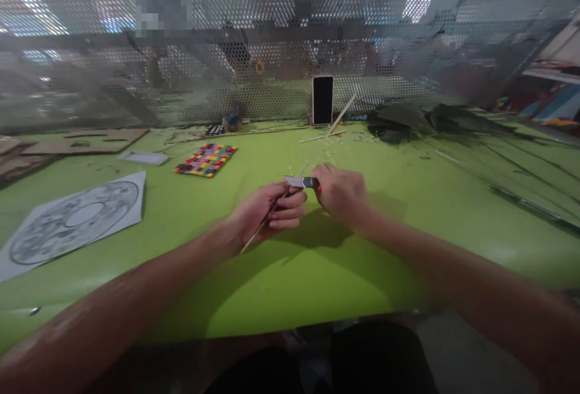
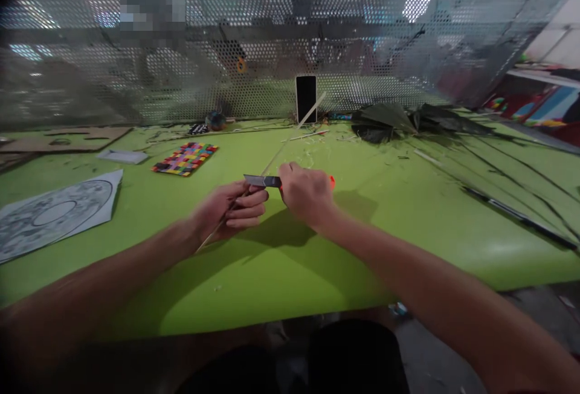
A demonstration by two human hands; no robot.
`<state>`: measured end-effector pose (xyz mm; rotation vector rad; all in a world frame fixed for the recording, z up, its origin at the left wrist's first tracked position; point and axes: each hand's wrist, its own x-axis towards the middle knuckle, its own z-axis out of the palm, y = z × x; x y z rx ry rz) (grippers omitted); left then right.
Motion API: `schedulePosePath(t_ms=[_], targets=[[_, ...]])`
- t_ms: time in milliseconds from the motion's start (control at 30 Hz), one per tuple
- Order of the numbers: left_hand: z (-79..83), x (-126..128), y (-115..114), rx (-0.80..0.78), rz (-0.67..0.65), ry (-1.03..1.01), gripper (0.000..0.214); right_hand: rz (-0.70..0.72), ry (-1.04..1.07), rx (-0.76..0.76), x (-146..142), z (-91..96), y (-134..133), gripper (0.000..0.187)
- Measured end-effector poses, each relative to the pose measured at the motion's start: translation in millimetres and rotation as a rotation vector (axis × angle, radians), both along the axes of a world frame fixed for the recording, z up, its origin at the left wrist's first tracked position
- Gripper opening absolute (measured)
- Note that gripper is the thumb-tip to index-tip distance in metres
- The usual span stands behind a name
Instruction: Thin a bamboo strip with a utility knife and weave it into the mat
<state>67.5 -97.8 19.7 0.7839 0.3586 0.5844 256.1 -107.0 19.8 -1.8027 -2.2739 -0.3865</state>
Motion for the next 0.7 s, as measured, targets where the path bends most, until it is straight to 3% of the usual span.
schedulePosePath(t_ms=[700], targets=[[-6.0, -9.3, 9.1, -0.014, -0.113, -0.027, 0.035, -0.04, -0.102, 0.044, 5.7, 3.8, 0.7, 0.039]])
